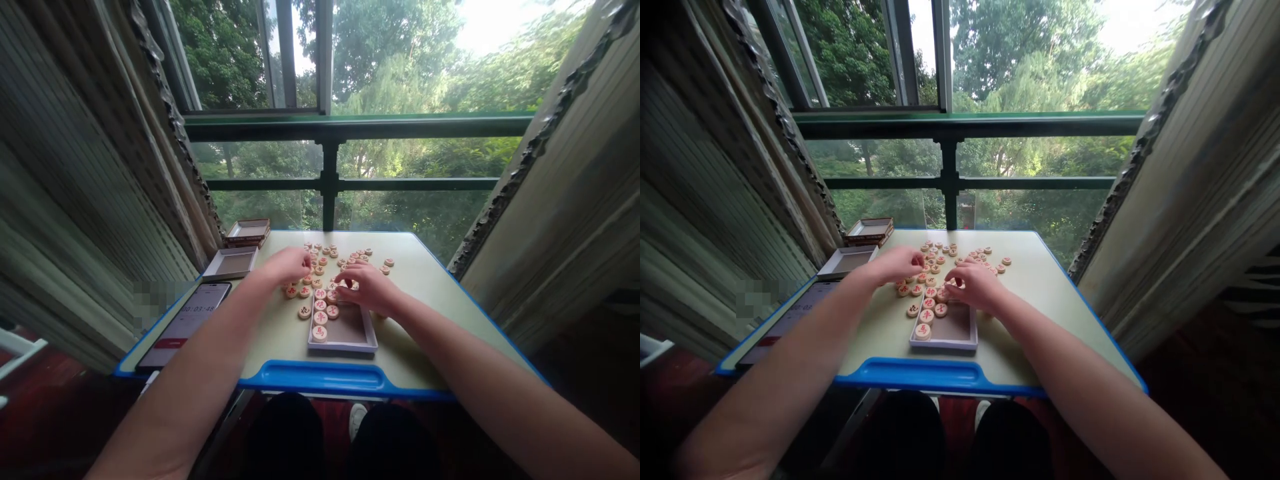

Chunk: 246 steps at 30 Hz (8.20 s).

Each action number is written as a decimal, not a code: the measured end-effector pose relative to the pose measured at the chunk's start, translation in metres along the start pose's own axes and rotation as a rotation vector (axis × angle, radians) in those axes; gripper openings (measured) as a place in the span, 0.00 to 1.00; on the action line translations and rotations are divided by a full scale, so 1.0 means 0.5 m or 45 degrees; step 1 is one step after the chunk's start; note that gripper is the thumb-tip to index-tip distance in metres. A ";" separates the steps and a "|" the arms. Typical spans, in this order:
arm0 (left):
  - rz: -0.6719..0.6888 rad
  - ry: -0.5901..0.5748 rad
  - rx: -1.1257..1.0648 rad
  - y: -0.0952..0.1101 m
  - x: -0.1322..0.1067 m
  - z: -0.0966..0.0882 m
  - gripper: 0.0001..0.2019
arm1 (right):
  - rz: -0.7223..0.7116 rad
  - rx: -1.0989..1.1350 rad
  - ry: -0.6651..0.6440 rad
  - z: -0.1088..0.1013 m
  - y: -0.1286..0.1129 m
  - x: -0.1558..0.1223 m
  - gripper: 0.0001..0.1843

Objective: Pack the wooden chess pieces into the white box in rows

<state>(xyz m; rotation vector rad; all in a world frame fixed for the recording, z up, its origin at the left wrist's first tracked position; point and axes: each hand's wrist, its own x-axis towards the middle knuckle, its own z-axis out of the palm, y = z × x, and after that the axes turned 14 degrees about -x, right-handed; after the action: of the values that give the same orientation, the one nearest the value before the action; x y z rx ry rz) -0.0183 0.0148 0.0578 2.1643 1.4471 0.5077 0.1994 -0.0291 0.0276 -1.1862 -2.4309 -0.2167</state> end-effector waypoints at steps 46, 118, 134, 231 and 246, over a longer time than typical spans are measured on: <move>0.453 -0.033 -0.546 0.019 -0.116 0.068 0.19 | 0.111 0.366 0.113 -0.031 -0.077 -0.053 0.05; 0.370 0.127 0.018 -0.045 -0.097 0.076 0.26 | 0.022 0.103 0.017 -0.017 -0.056 -0.053 0.08; 0.388 0.136 -0.157 -0.054 -0.088 0.075 0.15 | 0.081 -0.097 0.147 -0.019 -0.050 -0.053 0.11; 0.503 0.508 -0.204 -0.019 -0.091 0.087 0.09 | 0.029 0.075 -0.517 -0.070 -0.077 -0.059 0.10; 0.501 0.513 -0.217 -0.023 -0.086 0.090 0.10 | -0.002 0.058 -0.439 -0.051 -0.079 -0.056 0.08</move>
<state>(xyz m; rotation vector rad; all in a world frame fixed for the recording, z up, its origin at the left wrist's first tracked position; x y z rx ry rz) -0.0180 -0.0299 0.0127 2.2982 1.1030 1.2203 0.1915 -0.0819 0.0400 -1.2904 -2.7124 0.0489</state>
